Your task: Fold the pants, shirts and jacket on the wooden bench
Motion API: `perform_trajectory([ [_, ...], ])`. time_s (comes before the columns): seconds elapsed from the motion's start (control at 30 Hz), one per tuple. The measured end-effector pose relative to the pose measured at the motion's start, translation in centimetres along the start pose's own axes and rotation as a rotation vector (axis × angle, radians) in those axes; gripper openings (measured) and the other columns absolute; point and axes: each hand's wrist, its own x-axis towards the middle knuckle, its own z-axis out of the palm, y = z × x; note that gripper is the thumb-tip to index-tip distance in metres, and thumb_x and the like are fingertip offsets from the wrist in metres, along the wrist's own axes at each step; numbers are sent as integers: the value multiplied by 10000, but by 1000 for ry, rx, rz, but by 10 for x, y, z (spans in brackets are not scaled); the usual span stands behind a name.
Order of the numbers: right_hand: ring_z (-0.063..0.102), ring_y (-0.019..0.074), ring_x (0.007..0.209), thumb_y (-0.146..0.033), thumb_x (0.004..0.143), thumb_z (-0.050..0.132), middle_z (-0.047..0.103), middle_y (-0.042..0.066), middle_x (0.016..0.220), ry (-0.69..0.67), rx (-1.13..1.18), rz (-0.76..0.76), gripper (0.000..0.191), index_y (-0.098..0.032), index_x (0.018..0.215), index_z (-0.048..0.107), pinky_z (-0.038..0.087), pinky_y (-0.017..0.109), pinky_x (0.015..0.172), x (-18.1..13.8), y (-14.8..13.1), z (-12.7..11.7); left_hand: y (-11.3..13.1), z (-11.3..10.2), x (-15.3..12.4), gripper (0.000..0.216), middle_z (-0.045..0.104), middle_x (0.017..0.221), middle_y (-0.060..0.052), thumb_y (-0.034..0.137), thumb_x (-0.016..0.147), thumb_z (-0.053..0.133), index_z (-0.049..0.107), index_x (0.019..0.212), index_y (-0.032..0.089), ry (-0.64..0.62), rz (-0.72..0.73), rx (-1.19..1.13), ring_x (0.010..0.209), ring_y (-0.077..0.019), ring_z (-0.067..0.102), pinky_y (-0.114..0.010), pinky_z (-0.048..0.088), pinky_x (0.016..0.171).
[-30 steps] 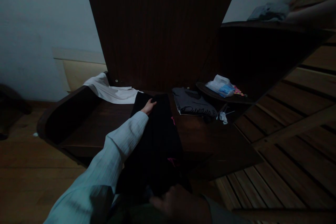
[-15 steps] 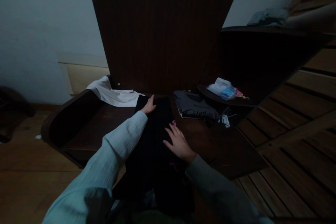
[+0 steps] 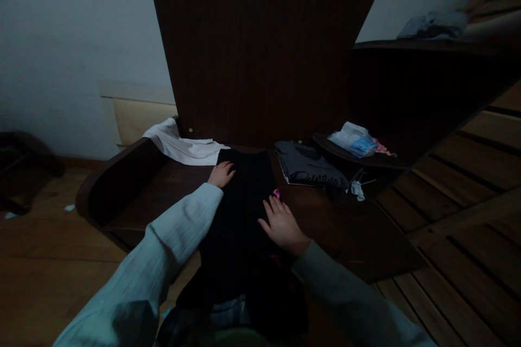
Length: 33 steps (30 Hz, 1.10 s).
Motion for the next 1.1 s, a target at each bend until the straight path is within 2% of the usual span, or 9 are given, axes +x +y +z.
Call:
perform_trajectory([
  [0.07, 355, 305, 1208, -360, 822, 442, 395, 240, 1287, -32, -21, -9, 529, -23, 1228, 434, 285, 419, 967, 3, -2, -4, -1, -3, 1, 168, 552, 1133, -78, 183, 640, 617, 613, 807, 202, 11, 14, -7, 1170, -236, 393, -340, 208, 1039],
  [0.17, 438, 306, 1133, -365, 813, 452, 486, 238, 1202, -68, -50, -16, 481, -35, 1160, 501, 355, 399, 897, 10, -5, -14, -6, -11, 3, 179, 557, 1076, -82, 118, 651, 560, 610, 809, 187, 112, -4, 16, 1111, -229, 440, -338, 264, 1012],
  [0.27, 549, 280, 967, -383, 845, 383, 616, 186, 980, -99, -32, 16, 394, -82, 964, 609, 425, 362, 769, 23, -3, -27, -14, -22, 7, 192, 569, 1008, -93, 106, 674, 517, 601, 837, 164, 210, -74, 71, 1023, -224, 496, -339, 333, 953],
  [0.33, 588, 251, 858, -399, 858, 346, 639, 138, 880, -116, 18, 69, 395, -119, 884, 624, 440, 333, 696, 36, 4, -34, -19, -29, 10, 174, 583, 960, -93, 122, 694, 501, 598, 834, 155, 229, -112, 87, 950, -220, 533, -340, 368, 906],
  [0.43, 588, 217, 860, -399, 844, 383, 625, 96, 947, -77, 123, 127, 344, -160, 978, 590, 435, 303, 699, 62, 18, -37, -25, -34, 14, 145, 609, 882, -75, 167, 729, 488, 591, 830, 162, 235, -153, 86, 862, -209, 568, -327, 404, 838],
  [0.6, 526, 239, 988, -346, 783, 484, 538, 152, 1087, 94, 190, 246, 466, -102, 1178, 447, 407, 321, 796, 108, 35, -15, -25, -31, 15, 235, 621, 843, -92, 229, 754, 501, 539, 974, 153, 252, -209, 116, 817, -226, 584, -339, 413, 786],
  [0.83, 544, 187, 864, -238, 733, 445, 514, 139, 1044, 481, 521, 348, 424, -99, 1132, 410, 433, 322, 758, 134, 55, 34, -28, -32, 10, 266, 645, 856, -74, 248, 790, 447, 556, 1029, 200, 203, -189, 112, 893, -238, 577, -342, 395, 833],
  [0.93, 545, 191, 833, -286, 713, 470, 530, 130, 1007, 518, 622, 393, 417, -109, 1087, 421, 445, 326, 720, 134, 63, 44, -32, -35, 8, 305, 652, 874, -78, 232, 785, 448, 563, 1063, 181, 195, -184, 88, 888, -238, 581, -340, 402, 832],
  [1.1, 545, 179, 743, -319, 680, 514, 563, 86, 882, 475, 674, 394, 413, -129, 1039, 442, 449, 318, 678, 136, 66, 49, -38, -36, 11, 361, 653, 891, -87, 228, 752, 506, 554, 1104, 164, 167, -166, 37, 862, -220, 592, -323, 412, 827],
])
